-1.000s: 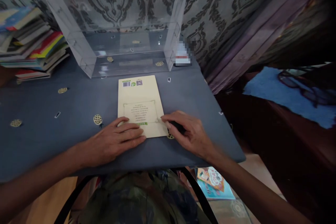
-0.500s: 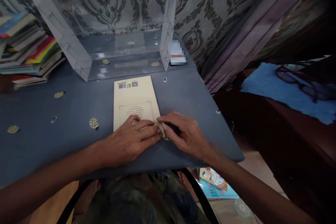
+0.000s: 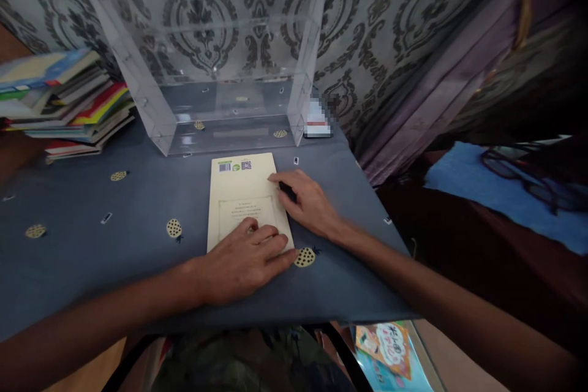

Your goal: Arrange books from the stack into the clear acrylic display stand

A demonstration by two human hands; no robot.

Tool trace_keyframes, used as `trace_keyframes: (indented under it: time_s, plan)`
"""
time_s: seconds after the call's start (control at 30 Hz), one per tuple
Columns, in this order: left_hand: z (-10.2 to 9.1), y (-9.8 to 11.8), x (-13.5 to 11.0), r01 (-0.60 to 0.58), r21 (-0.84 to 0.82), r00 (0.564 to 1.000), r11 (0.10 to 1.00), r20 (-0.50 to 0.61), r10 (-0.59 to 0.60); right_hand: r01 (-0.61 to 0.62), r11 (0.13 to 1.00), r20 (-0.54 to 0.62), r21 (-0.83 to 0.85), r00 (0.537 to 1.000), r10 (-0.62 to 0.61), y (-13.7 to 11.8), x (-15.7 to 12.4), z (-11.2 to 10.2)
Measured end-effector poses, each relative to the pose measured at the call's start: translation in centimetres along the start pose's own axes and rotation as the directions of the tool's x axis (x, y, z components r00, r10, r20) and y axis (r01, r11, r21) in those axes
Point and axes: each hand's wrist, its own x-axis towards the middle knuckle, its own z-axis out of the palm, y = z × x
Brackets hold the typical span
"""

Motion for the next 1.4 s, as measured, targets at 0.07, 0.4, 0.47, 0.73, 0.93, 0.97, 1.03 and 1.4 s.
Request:
trace_keyframes:
  time_s: [0.07,0.4,0.47,0.73,0.93,0.97,1.03,1.4]
  plan:
    - [0.1,-0.1,0.0,-0.003,-0.006,0.999,1.0,-0.034,0.003,0.005,1.0,-0.012,-0.029,1.0,-0.006,1.2,1.9,0.7]
    - [0.8,-0.6,0.1,-0.022,-0.023,0.995,0.999,-0.095,0.02,0.008,0.998,-0.059,-0.058,0.998,-0.012,3.5,4.8,1.9]
    - [0.9,-0.6,0.1,-0.023,-0.021,0.994,1.0,-0.107,0.021,0.014,0.999,-0.058,-0.039,0.998,-0.016,3.5,4.6,1.8]
    - [0.7,-0.7,0.2,-0.011,-0.033,0.989,0.999,-0.145,0.007,0.014,1.0,-0.036,-0.019,0.999,-0.014,3.4,4.6,1.2]
    - [0.8,-0.9,0.0,-0.001,-0.02,0.99,1.0,-0.142,-0.002,0.036,0.999,0.01,0.007,0.999,-0.036,3.7,4.3,1.1]
    - [0.8,-0.9,0.0,0.0,-0.016,0.99,1.0,-0.144,-0.002,0.038,0.999,0.018,0.006,0.999,-0.038,3.7,4.2,1.2]
    - [0.9,-0.9,0.0,0.002,-0.018,0.989,1.0,-0.15,-0.005,0.047,0.999,0.033,0.002,0.998,-0.047,3.7,4.2,1.3]
    - [1.4,-0.9,-0.1,0.02,-0.061,0.984,0.998,-0.176,-0.03,0.068,0.998,0.063,-0.018,0.996,-0.066,3.5,4.3,1.2]
